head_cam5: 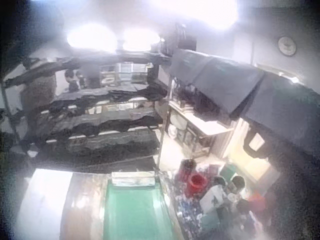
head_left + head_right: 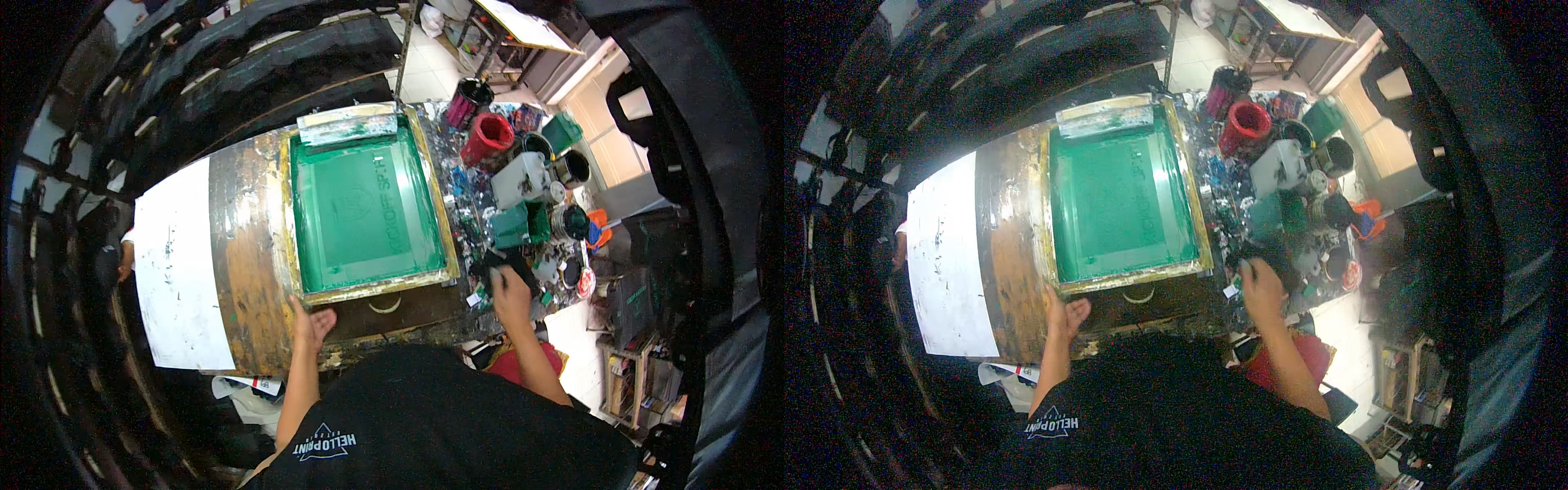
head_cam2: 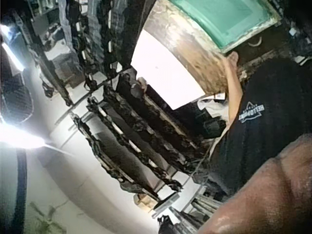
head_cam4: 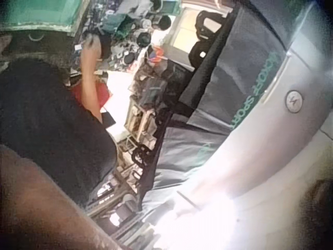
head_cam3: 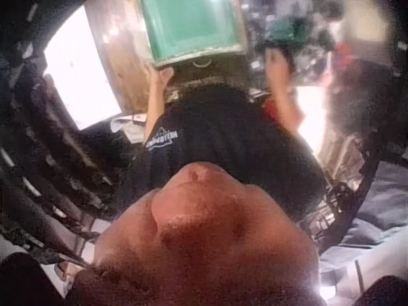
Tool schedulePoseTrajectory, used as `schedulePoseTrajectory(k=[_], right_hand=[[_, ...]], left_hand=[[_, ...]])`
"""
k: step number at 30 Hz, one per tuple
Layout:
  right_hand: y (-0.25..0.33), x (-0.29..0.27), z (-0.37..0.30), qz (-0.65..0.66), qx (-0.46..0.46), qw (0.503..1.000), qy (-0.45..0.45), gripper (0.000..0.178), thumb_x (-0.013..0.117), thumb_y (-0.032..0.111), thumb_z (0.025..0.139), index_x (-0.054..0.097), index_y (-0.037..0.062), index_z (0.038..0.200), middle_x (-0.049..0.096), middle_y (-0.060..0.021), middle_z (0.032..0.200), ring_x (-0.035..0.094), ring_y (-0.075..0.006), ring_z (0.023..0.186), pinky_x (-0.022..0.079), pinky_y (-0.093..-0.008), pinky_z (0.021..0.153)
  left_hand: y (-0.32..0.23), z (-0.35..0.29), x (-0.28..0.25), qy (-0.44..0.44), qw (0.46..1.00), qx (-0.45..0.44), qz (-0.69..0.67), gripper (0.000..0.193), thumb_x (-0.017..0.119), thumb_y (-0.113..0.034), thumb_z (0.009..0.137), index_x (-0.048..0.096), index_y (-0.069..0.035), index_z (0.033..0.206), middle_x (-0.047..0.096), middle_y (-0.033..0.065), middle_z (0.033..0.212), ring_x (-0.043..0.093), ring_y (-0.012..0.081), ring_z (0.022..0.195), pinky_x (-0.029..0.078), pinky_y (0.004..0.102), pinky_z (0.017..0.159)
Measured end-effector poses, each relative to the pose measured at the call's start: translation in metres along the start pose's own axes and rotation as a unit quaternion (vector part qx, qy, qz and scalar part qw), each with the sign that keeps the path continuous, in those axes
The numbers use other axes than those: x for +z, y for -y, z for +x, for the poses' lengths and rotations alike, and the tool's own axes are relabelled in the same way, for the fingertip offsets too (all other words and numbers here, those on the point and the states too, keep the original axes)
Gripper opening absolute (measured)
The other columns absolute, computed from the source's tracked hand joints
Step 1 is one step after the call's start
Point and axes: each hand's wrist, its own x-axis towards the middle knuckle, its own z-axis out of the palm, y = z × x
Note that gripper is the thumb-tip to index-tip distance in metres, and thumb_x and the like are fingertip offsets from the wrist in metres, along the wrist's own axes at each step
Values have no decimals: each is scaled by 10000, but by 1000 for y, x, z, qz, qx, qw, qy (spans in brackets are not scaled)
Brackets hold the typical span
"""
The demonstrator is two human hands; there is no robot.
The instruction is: The person uses a squeegee to spread green ink across a silk screen frame, applies downward pressure to transfer the ink, and then lifts the frame from the printing table.
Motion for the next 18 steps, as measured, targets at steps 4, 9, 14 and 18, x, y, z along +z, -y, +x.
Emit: schedulePoseTrajectory(k=[4,9,14,18], right_hand=[[78,52,129,38,-201,979,-24,281,557,215,937,587,18,1135,612,-235,1090,581,-423,1013,462,-466,867],[122,105,312,11,-271,962,-43,301,564,238,918,611,7,1106,623,-240,1044,584,-425,1008,465,-471,877],[145,155,434,-97,-206,972,60,446,474,405,947,653,9,1046,657,-267,1006,615,-439,984,472,-497,884],[159,195,475,-204,-187,955,108,593,367,528,972,671,23,1035,672,-253,1004,634,-419,975,482,-507,878]], left_hand=[[-38,-45,16,-155,776,355,498,598,523,-535,943,676,43,922,620,211,676,632,357,657,447,432,589],[-159,-8,156,65,532,669,515,258,639,-213,915,613,-14,1076,598,198,929,590,375,855,477,443,730],[-283,100,312,-32,258,778,571,555,662,-325,868,513,-37,1318,581,129,1188,526,284,1138,406,427,950],[-312,157,343,-24,201,653,730,505,627,-415,874,555,-57,1223,594,87,1152,535,241,1109,386,404,923]])
